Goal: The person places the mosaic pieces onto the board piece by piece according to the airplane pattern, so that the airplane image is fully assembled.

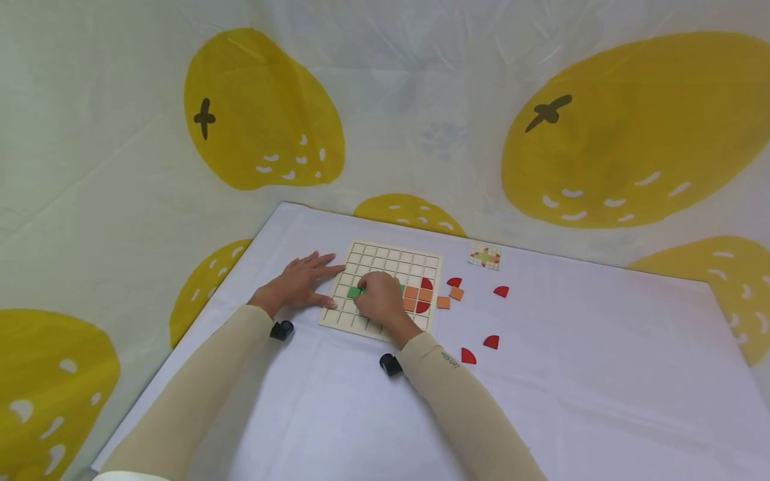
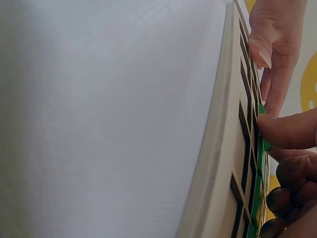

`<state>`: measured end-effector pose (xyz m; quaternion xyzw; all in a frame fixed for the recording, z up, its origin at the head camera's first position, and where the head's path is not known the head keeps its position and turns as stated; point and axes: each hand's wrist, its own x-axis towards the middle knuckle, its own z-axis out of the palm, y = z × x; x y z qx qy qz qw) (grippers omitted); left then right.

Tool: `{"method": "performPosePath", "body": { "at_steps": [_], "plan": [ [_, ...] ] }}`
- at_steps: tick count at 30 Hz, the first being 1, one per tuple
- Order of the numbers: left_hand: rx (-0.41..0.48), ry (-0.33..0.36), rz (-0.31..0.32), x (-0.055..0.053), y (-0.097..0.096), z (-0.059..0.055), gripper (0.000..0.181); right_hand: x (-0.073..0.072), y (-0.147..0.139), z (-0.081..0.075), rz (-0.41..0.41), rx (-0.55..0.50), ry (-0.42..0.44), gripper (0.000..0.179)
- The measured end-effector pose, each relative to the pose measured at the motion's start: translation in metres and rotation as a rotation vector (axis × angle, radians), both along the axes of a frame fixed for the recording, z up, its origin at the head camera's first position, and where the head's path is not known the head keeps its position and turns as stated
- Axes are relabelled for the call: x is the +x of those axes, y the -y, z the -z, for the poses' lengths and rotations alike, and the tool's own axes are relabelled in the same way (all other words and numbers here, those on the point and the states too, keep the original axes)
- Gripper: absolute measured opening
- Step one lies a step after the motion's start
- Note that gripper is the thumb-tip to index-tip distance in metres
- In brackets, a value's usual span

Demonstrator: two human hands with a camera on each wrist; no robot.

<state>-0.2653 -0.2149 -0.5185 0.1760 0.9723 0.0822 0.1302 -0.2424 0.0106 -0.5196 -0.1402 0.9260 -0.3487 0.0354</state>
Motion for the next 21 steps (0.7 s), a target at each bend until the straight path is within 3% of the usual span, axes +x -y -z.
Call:
{"method": "performPosePath", "body": {
  "at_steps": [21],
  "plan": [
    [-0.002,0.001,-0.006,0.0002,-0.0003,0.0012,0.095,0.0,0.0023,0.002,0.009,0.025,-0.011,0.025]
  ]
}}
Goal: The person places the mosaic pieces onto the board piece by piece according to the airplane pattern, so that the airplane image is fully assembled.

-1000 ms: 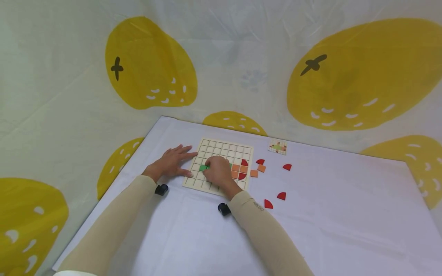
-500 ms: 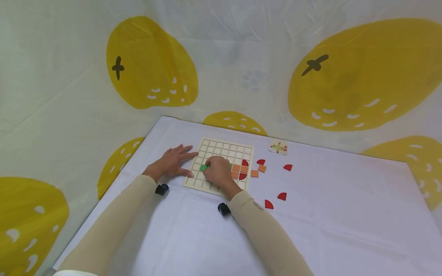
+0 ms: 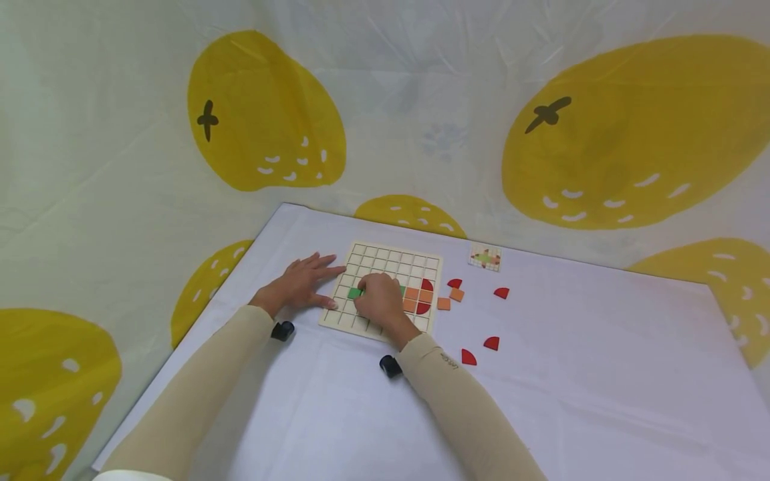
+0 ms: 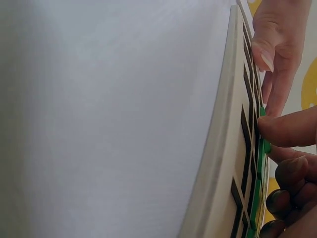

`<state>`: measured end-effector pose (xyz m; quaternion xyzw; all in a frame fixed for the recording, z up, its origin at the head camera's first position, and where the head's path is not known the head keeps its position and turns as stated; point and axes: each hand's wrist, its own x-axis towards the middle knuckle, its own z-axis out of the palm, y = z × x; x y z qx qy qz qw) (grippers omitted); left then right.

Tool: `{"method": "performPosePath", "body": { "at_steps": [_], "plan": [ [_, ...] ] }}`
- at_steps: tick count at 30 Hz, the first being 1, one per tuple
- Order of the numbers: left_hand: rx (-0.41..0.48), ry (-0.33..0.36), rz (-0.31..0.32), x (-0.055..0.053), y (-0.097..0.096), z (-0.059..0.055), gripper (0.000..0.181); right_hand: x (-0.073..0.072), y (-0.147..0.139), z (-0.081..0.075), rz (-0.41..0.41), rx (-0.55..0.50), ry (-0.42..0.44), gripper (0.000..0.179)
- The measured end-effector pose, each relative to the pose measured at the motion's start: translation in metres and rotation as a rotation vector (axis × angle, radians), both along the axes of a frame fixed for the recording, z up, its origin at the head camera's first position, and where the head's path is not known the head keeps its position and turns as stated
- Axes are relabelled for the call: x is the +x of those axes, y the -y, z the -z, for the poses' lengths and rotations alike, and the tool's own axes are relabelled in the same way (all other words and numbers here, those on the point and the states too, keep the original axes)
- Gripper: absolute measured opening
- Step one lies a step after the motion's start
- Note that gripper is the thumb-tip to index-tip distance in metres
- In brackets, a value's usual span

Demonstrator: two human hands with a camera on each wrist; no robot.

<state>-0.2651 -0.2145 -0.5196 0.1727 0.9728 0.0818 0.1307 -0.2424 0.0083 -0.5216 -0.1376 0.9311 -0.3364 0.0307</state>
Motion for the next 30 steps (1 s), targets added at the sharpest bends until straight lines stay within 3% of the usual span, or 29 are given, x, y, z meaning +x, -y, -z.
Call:
{"method": "performPosePath", "body": {
  "at_steps": [22,30],
  "plan": [
    [-0.007,0.008,-0.015,0.0,-0.002,-0.001,0.095,0.002,-0.002,0.0,0.027,-0.01,0.049,0.029],
    [0.008,0.003,-0.005,0.001,-0.001,-0.002,0.095,0.002,-0.019,-0.002,0.007,-0.037,0.012,0.018]
  ]
}}
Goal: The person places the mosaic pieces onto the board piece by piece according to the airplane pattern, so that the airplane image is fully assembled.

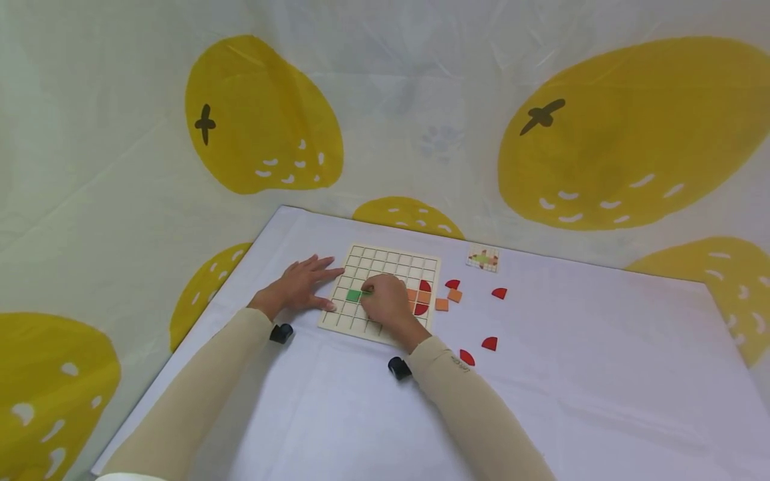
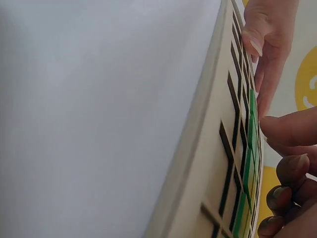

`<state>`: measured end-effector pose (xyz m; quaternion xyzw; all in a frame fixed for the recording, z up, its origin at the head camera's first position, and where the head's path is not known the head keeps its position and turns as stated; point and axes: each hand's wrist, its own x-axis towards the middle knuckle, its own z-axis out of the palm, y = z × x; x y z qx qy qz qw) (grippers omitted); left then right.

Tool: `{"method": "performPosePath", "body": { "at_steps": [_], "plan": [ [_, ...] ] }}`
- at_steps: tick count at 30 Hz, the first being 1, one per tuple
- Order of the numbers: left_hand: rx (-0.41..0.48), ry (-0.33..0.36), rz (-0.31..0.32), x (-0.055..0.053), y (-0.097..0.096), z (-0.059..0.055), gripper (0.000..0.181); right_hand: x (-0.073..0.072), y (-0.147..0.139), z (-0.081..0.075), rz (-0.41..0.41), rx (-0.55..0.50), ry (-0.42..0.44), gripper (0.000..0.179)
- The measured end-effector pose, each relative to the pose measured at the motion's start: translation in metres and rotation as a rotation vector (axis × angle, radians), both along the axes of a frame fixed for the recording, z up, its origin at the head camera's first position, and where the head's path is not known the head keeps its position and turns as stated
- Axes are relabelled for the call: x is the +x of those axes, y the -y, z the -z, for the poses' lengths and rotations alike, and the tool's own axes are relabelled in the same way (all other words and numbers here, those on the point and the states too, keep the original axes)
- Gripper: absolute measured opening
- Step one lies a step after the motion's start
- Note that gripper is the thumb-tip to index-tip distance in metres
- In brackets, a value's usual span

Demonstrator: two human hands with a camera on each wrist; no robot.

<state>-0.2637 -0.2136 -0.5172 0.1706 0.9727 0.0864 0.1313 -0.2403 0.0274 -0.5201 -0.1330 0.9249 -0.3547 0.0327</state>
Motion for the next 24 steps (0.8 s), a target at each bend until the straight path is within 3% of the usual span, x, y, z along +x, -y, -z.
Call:
{"method": "performPosePath", "body": {
  "at_steps": [13,24],
  "plan": [
    [0.017,-0.001,0.006,0.006,0.0,-0.006,0.094,0.008,-0.056,-0.017,-0.04,0.012,0.076,0.018],
    [-0.018,0.027,-0.013,0.002,-0.003,-0.006,0.095,0.019,-0.106,-0.027,0.007,0.031,0.194,0.012]
  ]
}}
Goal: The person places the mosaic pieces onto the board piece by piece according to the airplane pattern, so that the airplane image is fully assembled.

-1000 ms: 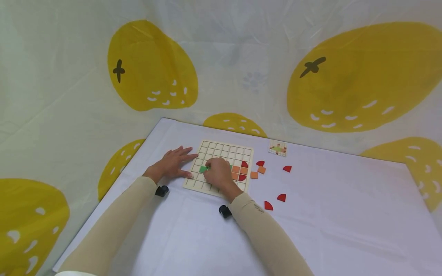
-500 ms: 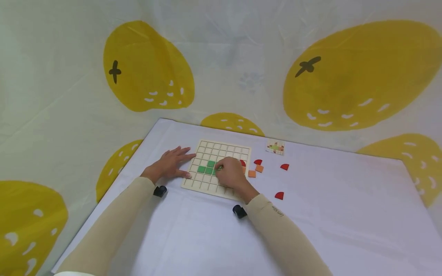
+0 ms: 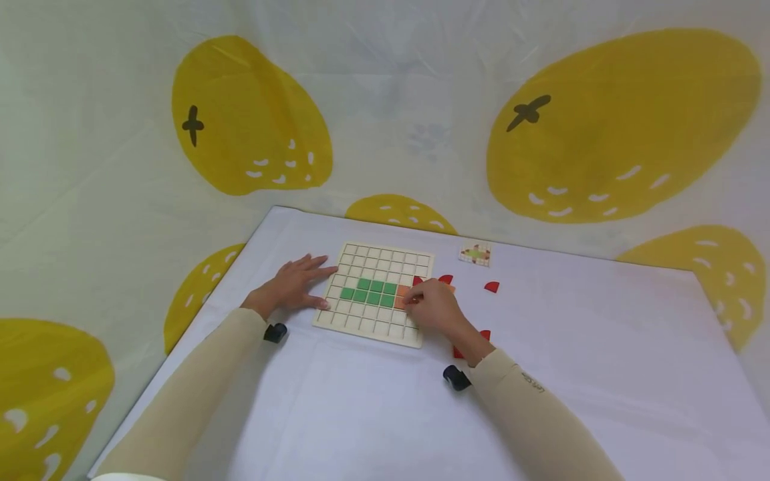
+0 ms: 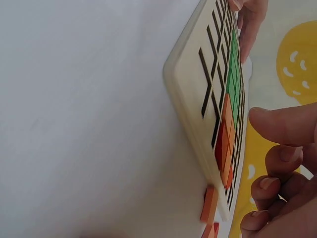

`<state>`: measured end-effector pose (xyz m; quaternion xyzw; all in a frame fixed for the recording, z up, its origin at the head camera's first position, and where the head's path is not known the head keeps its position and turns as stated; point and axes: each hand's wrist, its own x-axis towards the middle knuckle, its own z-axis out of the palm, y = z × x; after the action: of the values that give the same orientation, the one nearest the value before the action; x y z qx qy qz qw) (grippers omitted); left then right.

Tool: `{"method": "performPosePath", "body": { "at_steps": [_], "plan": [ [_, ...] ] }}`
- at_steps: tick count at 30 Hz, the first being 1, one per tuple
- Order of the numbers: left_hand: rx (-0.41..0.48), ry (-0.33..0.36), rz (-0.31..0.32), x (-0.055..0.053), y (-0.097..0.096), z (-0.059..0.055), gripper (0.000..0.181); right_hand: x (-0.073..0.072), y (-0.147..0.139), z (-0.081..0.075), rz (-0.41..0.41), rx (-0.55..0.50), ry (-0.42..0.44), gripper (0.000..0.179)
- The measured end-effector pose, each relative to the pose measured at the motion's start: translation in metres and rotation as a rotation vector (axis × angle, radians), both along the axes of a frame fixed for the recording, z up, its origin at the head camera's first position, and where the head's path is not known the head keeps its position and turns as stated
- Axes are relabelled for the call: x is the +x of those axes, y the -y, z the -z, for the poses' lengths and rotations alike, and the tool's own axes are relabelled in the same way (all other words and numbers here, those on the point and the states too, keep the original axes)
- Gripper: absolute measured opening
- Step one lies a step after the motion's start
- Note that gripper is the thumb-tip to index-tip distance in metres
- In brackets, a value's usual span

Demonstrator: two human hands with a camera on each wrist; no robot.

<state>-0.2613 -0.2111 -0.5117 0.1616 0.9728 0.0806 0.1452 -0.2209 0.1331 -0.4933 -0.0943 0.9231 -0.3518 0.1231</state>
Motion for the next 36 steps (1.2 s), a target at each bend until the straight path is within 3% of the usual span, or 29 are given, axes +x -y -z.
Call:
{"method": "performPosePath", "body": {
  "at_steps": [11,22,29,36],
  "plan": [
    [0.003,-0.004,0.002,-0.001,0.001,0.003,0.094,0.012,-0.042,0.002,0.004,0.101,-0.012,0.013],
    [0.007,-0.007,-0.007,-0.003,0.0,0.003,0.094,0.017,-0.087,0.013,-0.032,0.085,0.037,0.015],
    [-0.005,-0.008,-0.011,-0.002,0.0,0.004,0.093,0.016,-0.116,0.014,-0.115,0.063,0.048,0.011],
    [-0.003,-0.015,0.004,-0.001,-0.001,0.003,0.093,0.019,-0.14,0.015,-0.1,0.099,0.1,0.017]
  ]
}}
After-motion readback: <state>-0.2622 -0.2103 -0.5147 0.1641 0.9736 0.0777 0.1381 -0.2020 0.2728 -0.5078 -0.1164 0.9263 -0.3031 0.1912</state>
